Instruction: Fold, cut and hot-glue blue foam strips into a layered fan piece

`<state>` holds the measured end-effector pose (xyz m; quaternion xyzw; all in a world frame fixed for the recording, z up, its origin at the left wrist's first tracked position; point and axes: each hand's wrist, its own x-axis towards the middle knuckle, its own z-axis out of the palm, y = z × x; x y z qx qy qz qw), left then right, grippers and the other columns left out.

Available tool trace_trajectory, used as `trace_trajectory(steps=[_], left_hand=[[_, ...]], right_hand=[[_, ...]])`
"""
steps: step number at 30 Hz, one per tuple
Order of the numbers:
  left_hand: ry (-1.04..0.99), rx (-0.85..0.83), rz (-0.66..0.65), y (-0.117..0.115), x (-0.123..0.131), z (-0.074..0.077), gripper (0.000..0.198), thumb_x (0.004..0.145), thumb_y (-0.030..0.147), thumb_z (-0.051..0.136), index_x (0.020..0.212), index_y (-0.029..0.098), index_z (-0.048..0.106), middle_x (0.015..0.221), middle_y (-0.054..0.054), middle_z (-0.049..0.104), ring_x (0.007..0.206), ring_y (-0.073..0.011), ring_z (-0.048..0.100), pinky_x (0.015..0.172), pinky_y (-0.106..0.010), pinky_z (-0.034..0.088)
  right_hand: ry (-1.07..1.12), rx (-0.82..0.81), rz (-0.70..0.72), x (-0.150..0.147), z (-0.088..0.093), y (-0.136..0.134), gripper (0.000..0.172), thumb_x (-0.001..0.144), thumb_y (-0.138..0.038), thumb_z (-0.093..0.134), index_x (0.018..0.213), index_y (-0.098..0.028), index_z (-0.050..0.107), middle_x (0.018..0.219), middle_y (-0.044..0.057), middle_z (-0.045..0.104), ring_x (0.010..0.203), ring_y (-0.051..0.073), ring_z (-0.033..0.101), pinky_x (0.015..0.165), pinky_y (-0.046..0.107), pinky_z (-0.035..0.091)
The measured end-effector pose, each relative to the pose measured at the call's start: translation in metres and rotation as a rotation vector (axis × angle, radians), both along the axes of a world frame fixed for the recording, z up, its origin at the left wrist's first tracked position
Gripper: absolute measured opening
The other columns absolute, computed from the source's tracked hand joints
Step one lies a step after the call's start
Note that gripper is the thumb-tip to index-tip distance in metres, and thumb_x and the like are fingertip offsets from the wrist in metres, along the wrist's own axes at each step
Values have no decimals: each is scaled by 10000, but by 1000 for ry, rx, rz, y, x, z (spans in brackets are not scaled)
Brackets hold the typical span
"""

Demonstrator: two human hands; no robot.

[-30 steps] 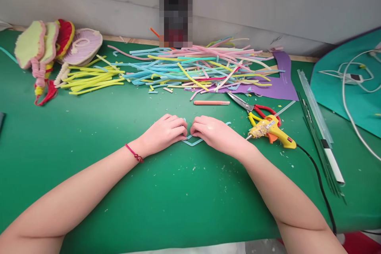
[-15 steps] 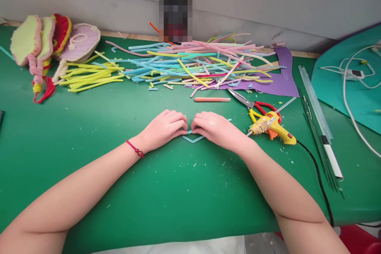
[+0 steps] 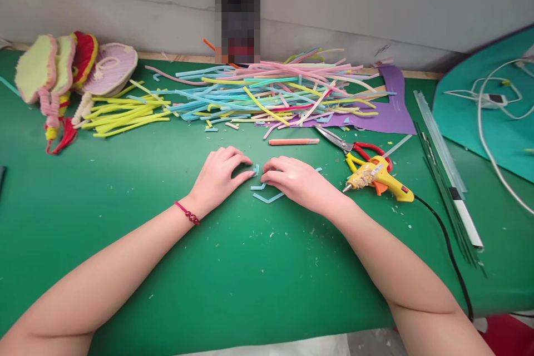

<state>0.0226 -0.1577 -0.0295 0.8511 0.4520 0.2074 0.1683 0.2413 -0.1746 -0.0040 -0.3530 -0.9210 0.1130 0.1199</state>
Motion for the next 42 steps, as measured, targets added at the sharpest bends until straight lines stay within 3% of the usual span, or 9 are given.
trace_trajectory(steps=[10, 14, 18, 22, 28, 31, 34, 38, 42], left_hand=[[67, 39, -172, -1, 0, -3, 245, 953, 367, 452, 988, 201, 629, 998, -55, 629, 869, -197, 540, 744, -338, 384], [-44, -34, -147, 3, -1, -4, 281, 972, 333, 401, 963, 213, 655, 964, -45, 631, 876, -188, 551, 765, -336, 397], [-169, -140, -68, 7, -3, -3, 265, 961, 315, 422, 946, 212, 666, 958, -38, 630, 907, -175, 567, 805, -318, 430], [-189, -149, -62, 7, -4, -2, 236, 940, 335, 466, 914, 204, 660, 955, -39, 629, 901, -178, 568, 806, -322, 442], [-137, -78, -113, 8, -5, -8, 257, 946, 348, 437, 910, 197, 642, 958, -49, 631, 900, -197, 560, 822, -359, 428], [-125, -70, -105, 9, -5, -9, 275, 946, 367, 420, 908, 200, 635, 960, -54, 633, 898, -205, 561, 811, -361, 429], [-125, -65, -92, 9, -4, -8, 295, 946, 380, 402, 903, 203, 633, 944, -58, 637, 892, -210, 565, 802, -362, 435], [-127, -46, -87, 8, -3, -6, 307, 943, 393, 393, 892, 213, 636, 925, -59, 638, 872, -209, 568, 789, -361, 443], [-130, -32, -76, 8, -3, -5, 310, 940, 396, 395, 890, 210, 639, 923, -62, 636, 856, -208, 566, 776, -358, 449]], right_hand=[[-27, -78, 5, 1, 3, 0, 186, 930, -153, 469, 1058, -171, 603, 1054, 93, 648, 936, 205, 586, 794, 333, 454], [16, -136, -12, 7, 20, -1, 239, 917, -103, 459, 1103, -181, 589, 1104, 85, 655, 1013, 213, 604, 850, 355, 472], [142, -25, -165, 27, 53, -9, 240, 933, -127, 438, 1072, -214, 613, 1149, 71, 649, 1100, 210, 583, 923, 370, 464], [197, 86, -423, 74, 70, -30, 169, 930, -241, 499, 1011, -244, 648, 1034, 51, 669, 970, 194, 627, 867, 346, 489], [98, 163, -851, 169, 35, -77, 233, 909, -389, 507, 968, -226, 662, 974, 65, 669, 815, 202, 636, 753, 372, 519], [90, 60, -916, 193, 11, -93, 339, 877, -486, 532, 1044, -214, 648, 1014, 85, 660, 872, 220, 638, 771, 383, 523], [35, 14, -903, 194, -6, -95, 497, 823, -575, 569, 1157, -208, 595, 1072, 106, 640, 961, 253, 619, 832, 415, 496], [-151, 99, -924, 182, -20, -87, 649, 757, -670, 581, 1187, -185, 548, 1031, 126, 615, 975, 300, 577, 840, 460, 452], [-88, 135, -976, 175, -26, -81, 545, 799, -633, 535, 1077, -165, 565, 967, 121, 584, 929, 285, 557, 800, 415, 450]])
